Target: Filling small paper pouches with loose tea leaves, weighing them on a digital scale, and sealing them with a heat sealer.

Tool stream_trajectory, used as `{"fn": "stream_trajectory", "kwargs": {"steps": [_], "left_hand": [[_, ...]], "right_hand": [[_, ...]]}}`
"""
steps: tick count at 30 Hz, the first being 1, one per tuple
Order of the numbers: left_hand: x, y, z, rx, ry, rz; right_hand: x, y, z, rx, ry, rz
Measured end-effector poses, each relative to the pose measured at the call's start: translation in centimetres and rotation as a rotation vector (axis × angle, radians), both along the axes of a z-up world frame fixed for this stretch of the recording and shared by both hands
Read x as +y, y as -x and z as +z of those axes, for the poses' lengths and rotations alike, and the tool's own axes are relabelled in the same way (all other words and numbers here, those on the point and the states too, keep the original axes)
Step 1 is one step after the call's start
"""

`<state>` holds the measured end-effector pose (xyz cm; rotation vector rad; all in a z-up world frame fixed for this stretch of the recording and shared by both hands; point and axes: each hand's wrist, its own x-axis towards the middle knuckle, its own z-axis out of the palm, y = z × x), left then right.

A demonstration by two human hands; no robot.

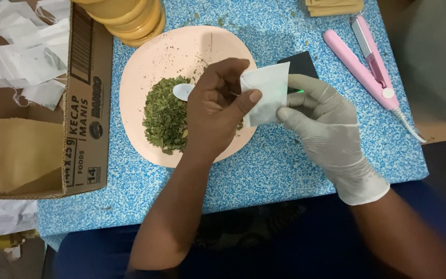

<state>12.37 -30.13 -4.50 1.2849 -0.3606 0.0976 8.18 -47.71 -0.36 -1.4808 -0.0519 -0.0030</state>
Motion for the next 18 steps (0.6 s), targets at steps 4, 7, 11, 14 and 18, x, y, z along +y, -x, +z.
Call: {"fn": "stream_trajectory", "kwargs": {"steps": [4,7,11,14,18], "left_hand": [[0.5,0.0,0.7,0.01,-0.097,-0.012],[0.7,0.2,0.6,-0.022,-0.092,0.018],[0.9,0.3,0.8,-0.031,-0.045,0.038],[1.0,0.1,0.9,-0.048,-0.035,0.067],[1.0,-0.1,0.9,-0.049,-0.094,0.122]], "right_hand": [[-0.3,-0.1,2.1,0.052,0.101,-0.03],[-2.6,-1.4,0.4,0.001,0.082,-0.048],[-5.4,-3.1,-1.3,-0.133,0.27,-0.101],[-7.5,-4.3,-2.8,-0.116,0.198,-0.078],[-8.3,-5.3,-3.5,-0.107,0.185,-0.084]]}}
